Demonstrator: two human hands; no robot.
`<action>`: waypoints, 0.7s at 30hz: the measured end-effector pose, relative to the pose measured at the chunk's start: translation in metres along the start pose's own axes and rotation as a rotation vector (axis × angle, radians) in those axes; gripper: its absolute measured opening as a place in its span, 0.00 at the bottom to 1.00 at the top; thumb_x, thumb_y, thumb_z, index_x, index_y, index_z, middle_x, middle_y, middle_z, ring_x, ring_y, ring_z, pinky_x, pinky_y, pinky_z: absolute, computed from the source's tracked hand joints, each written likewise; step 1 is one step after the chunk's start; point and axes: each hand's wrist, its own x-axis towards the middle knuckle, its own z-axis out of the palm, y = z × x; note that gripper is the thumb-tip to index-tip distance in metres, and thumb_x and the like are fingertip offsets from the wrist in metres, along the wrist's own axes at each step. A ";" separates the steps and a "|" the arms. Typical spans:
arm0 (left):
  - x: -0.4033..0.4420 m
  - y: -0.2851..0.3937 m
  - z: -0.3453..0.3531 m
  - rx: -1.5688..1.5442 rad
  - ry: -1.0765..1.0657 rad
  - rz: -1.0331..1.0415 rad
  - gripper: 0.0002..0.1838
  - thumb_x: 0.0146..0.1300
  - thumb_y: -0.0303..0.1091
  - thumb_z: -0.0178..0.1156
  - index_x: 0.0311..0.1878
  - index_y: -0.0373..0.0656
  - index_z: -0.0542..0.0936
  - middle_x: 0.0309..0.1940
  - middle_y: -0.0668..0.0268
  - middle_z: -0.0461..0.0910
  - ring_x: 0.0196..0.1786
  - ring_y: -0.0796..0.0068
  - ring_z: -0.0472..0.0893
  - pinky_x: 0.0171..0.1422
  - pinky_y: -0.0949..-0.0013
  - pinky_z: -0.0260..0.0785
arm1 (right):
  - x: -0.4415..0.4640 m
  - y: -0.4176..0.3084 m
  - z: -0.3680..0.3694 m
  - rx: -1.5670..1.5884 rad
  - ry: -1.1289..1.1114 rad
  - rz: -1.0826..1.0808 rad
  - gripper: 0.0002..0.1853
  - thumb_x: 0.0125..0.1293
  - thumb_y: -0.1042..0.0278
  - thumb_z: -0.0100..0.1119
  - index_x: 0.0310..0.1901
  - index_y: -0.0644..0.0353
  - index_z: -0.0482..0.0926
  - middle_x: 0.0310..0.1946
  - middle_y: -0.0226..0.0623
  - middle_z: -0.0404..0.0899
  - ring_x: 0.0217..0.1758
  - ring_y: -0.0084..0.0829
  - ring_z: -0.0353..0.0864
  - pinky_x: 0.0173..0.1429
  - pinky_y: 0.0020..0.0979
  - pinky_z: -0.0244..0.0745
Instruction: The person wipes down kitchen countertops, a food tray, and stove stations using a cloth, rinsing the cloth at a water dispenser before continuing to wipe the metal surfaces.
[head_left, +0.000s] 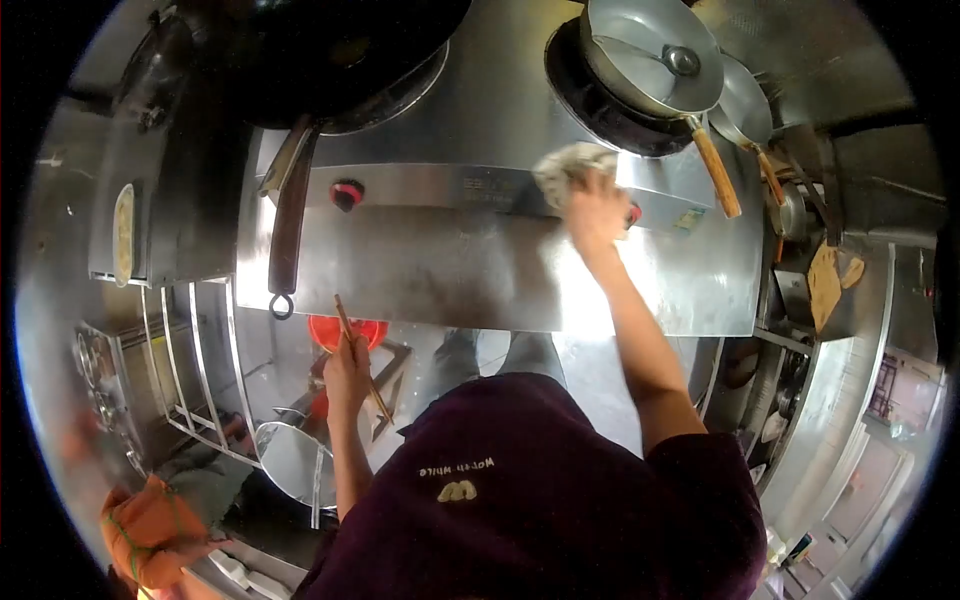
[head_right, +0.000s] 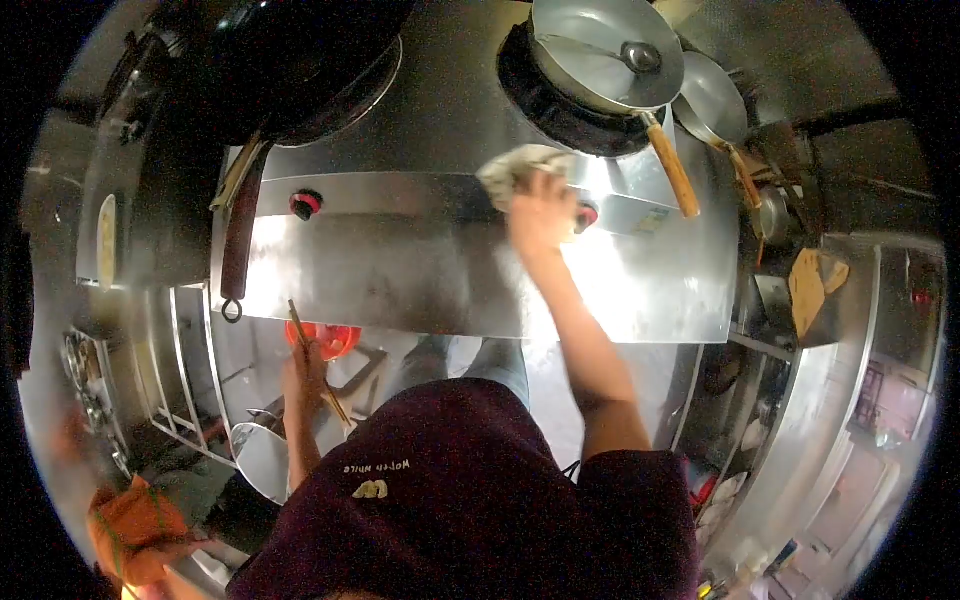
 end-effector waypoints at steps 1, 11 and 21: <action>0.006 -0.005 0.001 -0.027 0.000 0.058 0.11 0.65 0.36 0.50 0.40 0.38 0.74 0.23 0.51 0.76 0.27 0.50 0.77 0.30 0.55 0.67 | 0.004 -0.026 -0.011 0.057 0.003 -0.010 0.14 0.56 0.64 0.53 0.43 0.54 0.80 0.49 0.36 0.71 0.56 0.40 0.69 0.50 0.41 0.66; 0.039 0.036 -0.007 -0.095 -0.076 0.171 0.12 0.66 0.39 0.49 0.41 0.40 0.73 0.27 0.51 0.78 0.31 0.49 0.78 0.33 0.54 0.68 | 0.010 -0.122 -0.022 0.330 0.315 -0.087 0.10 0.50 0.67 0.55 0.36 0.55 0.79 0.39 0.32 0.74 0.47 0.35 0.71 0.45 0.40 0.65; 0.009 0.010 -0.014 -0.023 0.021 0.054 0.14 0.67 0.40 0.48 0.43 0.38 0.73 0.28 0.49 0.77 0.30 0.48 0.77 0.33 0.54 0.67 | -0.029 -0.059 0.056 0.502 0.386 0.312 0.42 0.40 0.70 0.66 0.63 0.57 0.62 0.62 0.58 0.56 0.61 0.55 0.58 0.62 0.51 0.53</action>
